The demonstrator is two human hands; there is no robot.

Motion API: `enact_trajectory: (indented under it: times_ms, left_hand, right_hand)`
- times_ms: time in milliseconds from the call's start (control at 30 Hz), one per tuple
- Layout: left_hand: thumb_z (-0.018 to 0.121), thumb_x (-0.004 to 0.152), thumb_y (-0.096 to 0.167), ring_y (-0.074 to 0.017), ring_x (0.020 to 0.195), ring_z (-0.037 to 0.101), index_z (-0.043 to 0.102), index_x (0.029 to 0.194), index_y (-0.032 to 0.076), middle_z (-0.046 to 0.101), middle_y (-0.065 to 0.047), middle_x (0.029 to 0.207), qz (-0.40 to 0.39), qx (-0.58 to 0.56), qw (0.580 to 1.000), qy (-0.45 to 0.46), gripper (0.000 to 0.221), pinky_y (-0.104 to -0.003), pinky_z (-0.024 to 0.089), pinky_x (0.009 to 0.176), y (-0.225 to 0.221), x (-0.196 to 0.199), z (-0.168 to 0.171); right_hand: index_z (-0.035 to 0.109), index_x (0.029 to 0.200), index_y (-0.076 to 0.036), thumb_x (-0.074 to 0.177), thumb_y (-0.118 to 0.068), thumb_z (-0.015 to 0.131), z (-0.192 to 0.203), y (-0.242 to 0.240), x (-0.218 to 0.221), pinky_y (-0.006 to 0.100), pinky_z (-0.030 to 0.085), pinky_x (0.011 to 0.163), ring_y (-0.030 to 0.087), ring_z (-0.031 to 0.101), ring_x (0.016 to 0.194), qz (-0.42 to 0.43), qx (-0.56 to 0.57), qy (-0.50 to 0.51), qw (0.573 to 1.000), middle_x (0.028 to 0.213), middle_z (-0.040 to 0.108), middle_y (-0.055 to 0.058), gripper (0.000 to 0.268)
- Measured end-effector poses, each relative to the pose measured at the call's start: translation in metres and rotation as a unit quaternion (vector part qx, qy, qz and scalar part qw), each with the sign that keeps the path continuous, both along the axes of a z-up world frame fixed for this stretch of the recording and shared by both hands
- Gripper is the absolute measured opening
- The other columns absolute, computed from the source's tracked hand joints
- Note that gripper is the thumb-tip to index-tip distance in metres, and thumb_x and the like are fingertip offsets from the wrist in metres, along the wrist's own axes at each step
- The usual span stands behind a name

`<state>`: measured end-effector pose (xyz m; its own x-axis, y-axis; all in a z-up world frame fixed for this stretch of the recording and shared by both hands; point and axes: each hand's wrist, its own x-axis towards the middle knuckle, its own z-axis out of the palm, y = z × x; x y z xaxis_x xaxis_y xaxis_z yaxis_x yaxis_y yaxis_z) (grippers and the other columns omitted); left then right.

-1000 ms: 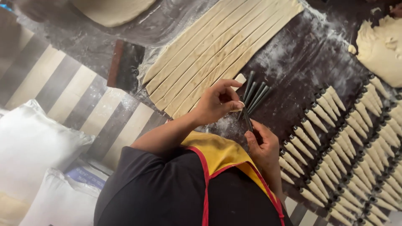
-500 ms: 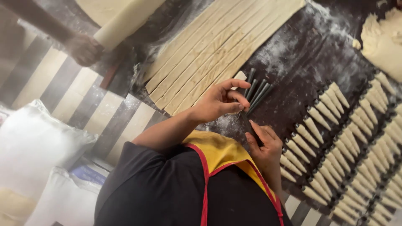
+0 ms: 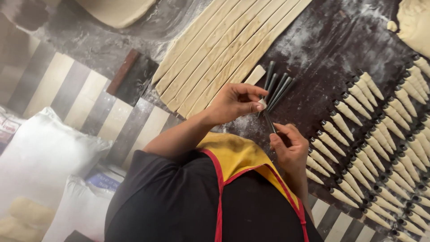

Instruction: Wrapping strips of dough around metal cones to create horn-shaped pastries.

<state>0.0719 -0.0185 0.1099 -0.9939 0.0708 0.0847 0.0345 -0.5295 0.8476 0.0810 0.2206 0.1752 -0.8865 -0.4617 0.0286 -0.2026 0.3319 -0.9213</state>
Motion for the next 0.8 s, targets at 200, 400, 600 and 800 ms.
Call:
enact_trajectory:
  times_ms: [200, 400, 600, 800]
  left_hand:
    - [0.076, 0.097, 0.001, -0.0054, 0.088, 0.067, 0.068, 0.129, -0.002, 0.070, 0.001, 0.095, -0.035, 0.060, 0.997, 0.033, 0.034, -0.020, 0.055, 0.077, -0.004, 0.004, -0.011]
    - [0.074, 0.100, 0.003, -0.0054, 0.076, 0.061, 0.070, 0.120, -0.002, 0.068, 0.000, 0.089, 0.089, 0.114, 0.989, 0.016, 0.021, -0.021, 0.048, 0.064, 0.001, 0.000, -0.021]
    - [0.072, 0.100, 0.003, -0.0075, 0.088, 0.065, 0.071, 0.124, -0.001, 0.075, -0.007, 0.108, 0.073, 0.130, 0.987, 0.063, 0.024, -0.022, 0.054, 0.074, -0.002, 0.007, -0.011]
    - [0.072, 0.100, 0.005, -0.0095, 0.103, 0.069, 0.068, 0.128, 0.000, 0.074, -0.009, 0.119, 0.051, 0.141, 0.986, 0.077, 0.029, -0.025, 0.059, 0.091, -0.004, 0.001, -0.004]
  right_hand:
    - [0.055, 0.121, 0.000, 0.109, -0.013, 0.059, -0.004, 0.001, -0.001, 0.024, 0.049, 0.058, 0.011, 0.057, 0.067, -0.025, -0.212, -0.360, 0.908, 0.093, 0.068, 0.016, 0.018]
    - [0.051, 0.126, 0.004, 0.109, -0.011, 0.054, -0.006, -0.016, 0.005, 0.026, 0.051, 0.062, 0.014, 0.055, 0.075, -0.037, -0.032, 0.229, 0.972, 0.122, 0.052, 0.019, 0.023]
    - [0.046, 0.132, 0.004, 0.112, -0.016, 0.042, -0.021, -0.001, -0.001, 0.020, 0.044, 0.046, 0.004, 0.050, 0.053, 0.031, -0.022, 0.204, 0.978, 0.116, 0.057, 0.013, 0.028]
    - [0.056, 0.105, -0.001, 0.109, -0.028, 0.053, -0.017, -0.018, 0.008, 0.023, 0.034, 0.041, 0.006, 0.044, 0.049, -0.056, 0.053, 0.271, 0.960, 0.067, 0.052, -0.001, 0.027]
